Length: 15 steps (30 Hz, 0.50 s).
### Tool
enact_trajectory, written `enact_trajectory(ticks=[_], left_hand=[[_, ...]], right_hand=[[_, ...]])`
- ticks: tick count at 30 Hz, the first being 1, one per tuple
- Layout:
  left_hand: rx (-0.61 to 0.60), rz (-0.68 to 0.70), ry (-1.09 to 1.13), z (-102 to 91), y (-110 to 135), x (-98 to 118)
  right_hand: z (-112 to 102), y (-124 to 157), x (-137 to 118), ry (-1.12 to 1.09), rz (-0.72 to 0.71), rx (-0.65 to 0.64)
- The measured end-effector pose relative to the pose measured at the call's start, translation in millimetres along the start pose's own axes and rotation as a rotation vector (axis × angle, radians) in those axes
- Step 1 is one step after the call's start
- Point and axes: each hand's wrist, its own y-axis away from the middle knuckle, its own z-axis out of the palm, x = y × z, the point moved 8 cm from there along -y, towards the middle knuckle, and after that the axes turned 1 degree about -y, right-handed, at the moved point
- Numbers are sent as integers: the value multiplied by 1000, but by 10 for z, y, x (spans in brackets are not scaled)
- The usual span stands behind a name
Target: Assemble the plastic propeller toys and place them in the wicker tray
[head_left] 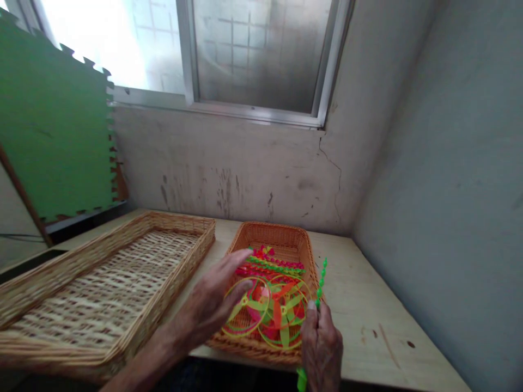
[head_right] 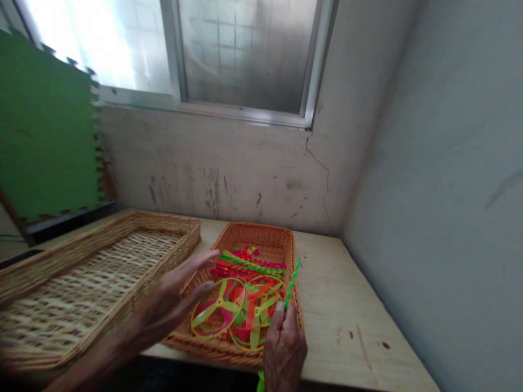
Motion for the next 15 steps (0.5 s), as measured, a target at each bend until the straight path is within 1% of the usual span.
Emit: enact_trajectory(ticks=[1, 2, 3, 5, 6, 8, 9, 11, 13, 15], left_hand=[[63, 42, -187, -141, -146, -171], [90, 43, -358, -269, -271, -394], [91, 6, -511, -392, -370, -658], [42, -131, -743, -626, -457, -1223], [-10, -194, -802, -709, -445, -1479], [-136, -308, -816, -787, -333, -1896], [-188, -344, -786, -785, -257, -2038], [-257, -347, -704, -712, -125, -2171], [-262, -340, -648, -631, -54, -2192], [-231, -330, -626, -573, -59, -2155]], right_hand=[[4, -2, 10, 4, -6, 7], [9, -3, 18, 9, -14, 15], [13, -3, 24, 16, -25, 22], [25, -1, 24, 34, -53, 28], [30, 2, 21, 44, -66, 28], [38, 10, 17, 63, -80, 28], [41, 15, 17, 73, -83, 29], [45, 27, 12, 94, -95, 37], [47, 38, 6, 108, -110, 51], [48, 45, 21, 102, -101, 64]])
